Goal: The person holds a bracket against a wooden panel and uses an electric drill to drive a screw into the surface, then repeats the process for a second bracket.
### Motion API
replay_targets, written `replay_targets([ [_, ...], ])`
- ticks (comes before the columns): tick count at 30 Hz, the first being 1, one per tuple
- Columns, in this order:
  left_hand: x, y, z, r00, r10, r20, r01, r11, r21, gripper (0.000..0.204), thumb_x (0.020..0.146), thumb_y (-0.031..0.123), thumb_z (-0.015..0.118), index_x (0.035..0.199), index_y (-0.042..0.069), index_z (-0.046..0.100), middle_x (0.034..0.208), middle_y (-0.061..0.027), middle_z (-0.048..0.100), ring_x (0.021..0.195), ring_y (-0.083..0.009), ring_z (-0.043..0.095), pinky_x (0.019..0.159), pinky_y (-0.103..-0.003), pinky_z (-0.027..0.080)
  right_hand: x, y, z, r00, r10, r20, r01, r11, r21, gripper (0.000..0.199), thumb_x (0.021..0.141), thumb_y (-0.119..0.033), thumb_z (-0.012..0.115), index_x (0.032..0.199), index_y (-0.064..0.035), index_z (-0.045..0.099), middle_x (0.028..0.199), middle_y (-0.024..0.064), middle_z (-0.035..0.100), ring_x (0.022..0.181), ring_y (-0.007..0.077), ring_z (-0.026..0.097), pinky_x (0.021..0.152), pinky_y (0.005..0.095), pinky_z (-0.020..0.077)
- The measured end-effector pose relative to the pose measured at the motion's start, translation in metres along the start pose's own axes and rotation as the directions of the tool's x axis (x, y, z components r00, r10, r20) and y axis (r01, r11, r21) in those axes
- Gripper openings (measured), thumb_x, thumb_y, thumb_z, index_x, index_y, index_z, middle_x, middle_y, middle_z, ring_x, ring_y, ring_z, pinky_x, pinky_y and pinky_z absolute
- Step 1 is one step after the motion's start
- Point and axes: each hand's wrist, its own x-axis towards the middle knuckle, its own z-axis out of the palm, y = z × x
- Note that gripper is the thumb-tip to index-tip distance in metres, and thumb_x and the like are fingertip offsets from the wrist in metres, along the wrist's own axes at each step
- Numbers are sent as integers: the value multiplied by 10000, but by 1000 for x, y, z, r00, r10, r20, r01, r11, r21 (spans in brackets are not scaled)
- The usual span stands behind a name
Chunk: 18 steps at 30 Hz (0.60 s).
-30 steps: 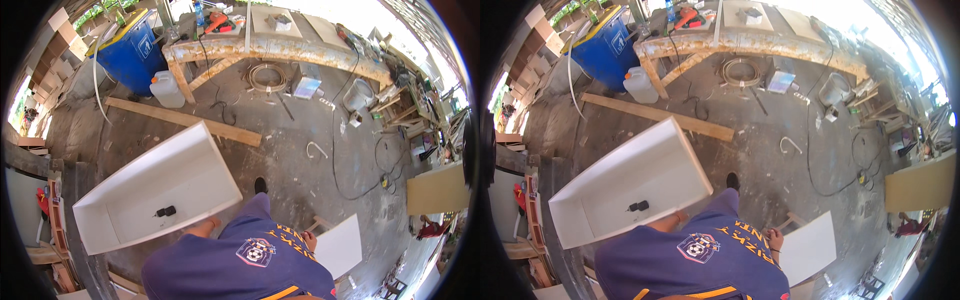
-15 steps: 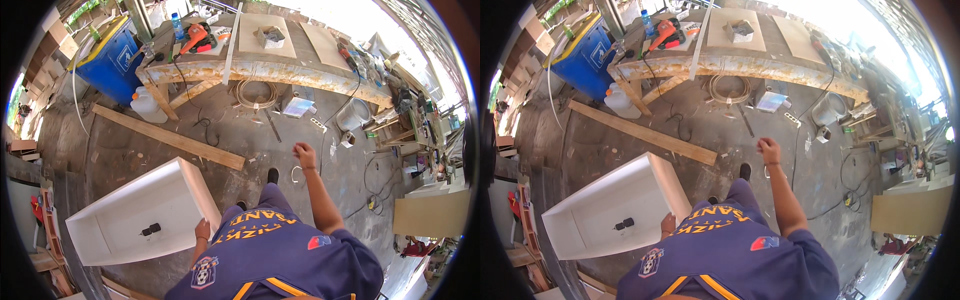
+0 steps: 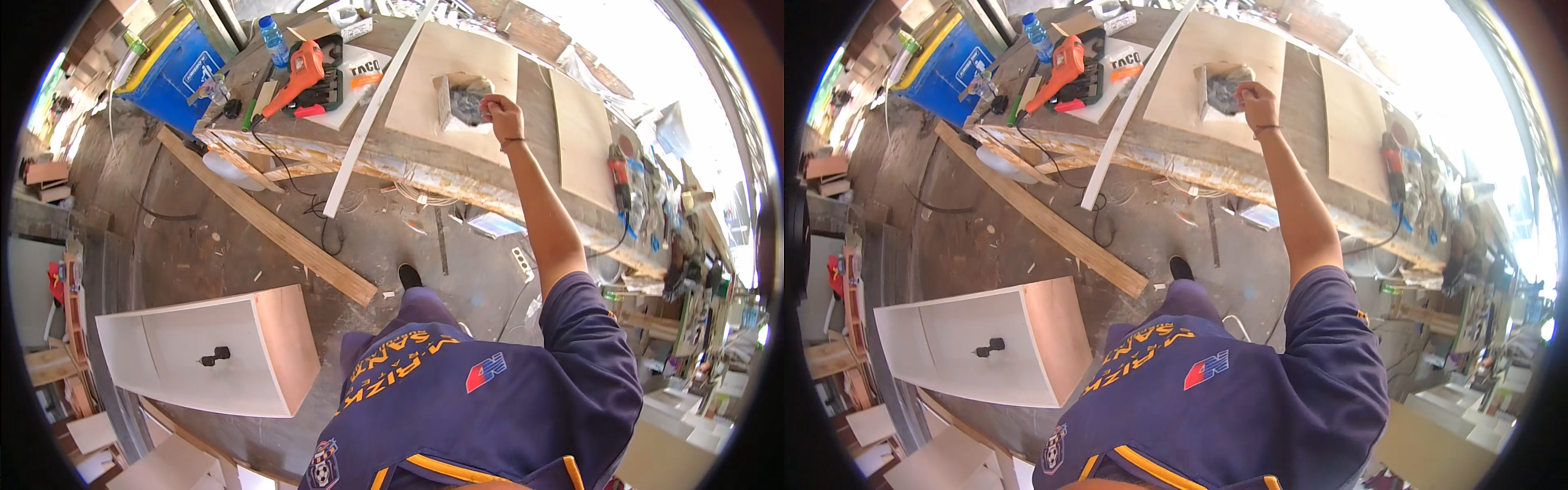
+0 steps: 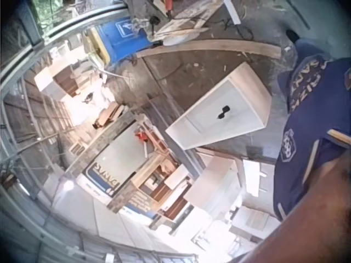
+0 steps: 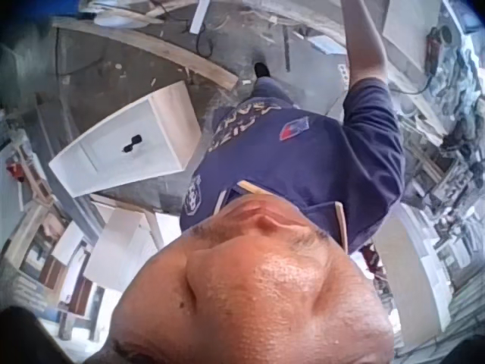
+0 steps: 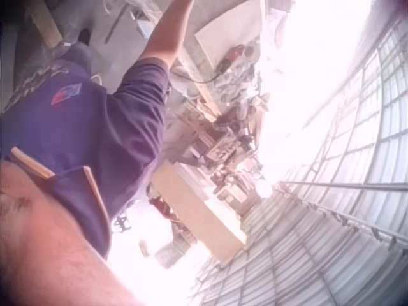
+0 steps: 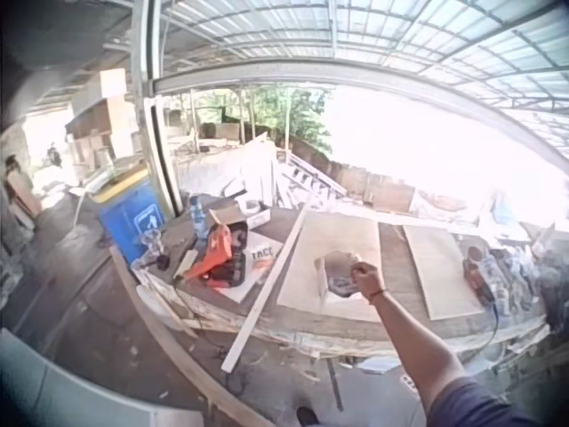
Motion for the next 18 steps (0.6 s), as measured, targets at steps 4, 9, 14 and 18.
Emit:
replay_targets([
  [4,-22,43,27,997,-72,-37,68,994,-86,437,907,384,518,1126,26,641,1066,-183,660,975,-328,619,884,-402,463,79,37,-4,929,-209,304,365,644,-672,224,915,-145,499,1041,-63,664,997,159,689,856,316,671,746,383,544],
  [9,-28,84,38,988,-103,-116,77,974,-212,429,908,390,528,1101,27,651,1026,-175,672,933,-317,627,854,-398,471,78,41,22,848,-47,528,480,490,-727,241,859,-156,483,995,-103,675,916,166,685,891,356,645,813,427,503],
  [14,-27,139,48,967,16,-253,-69,977,-200,413,913,395,534,1055,30,666,942,-157,687,853,-298,630,790,-394,480,101,44,-1,813,59,579,420,630,-653,198,803,-217,549,796,-90,701,889,140,693,888,343,649,744,440,514],
  [18,-37,116,44,973,-122,-195,82,976,-201,411,915,394,527,1044,31,669,939,-160,686,855,-307,629,787,-400,478,130,34,20,757,285,589,542,231,-808,178,764,-181,600,846,-102,738,876,138,708,864,313,670,712,435,529],
])
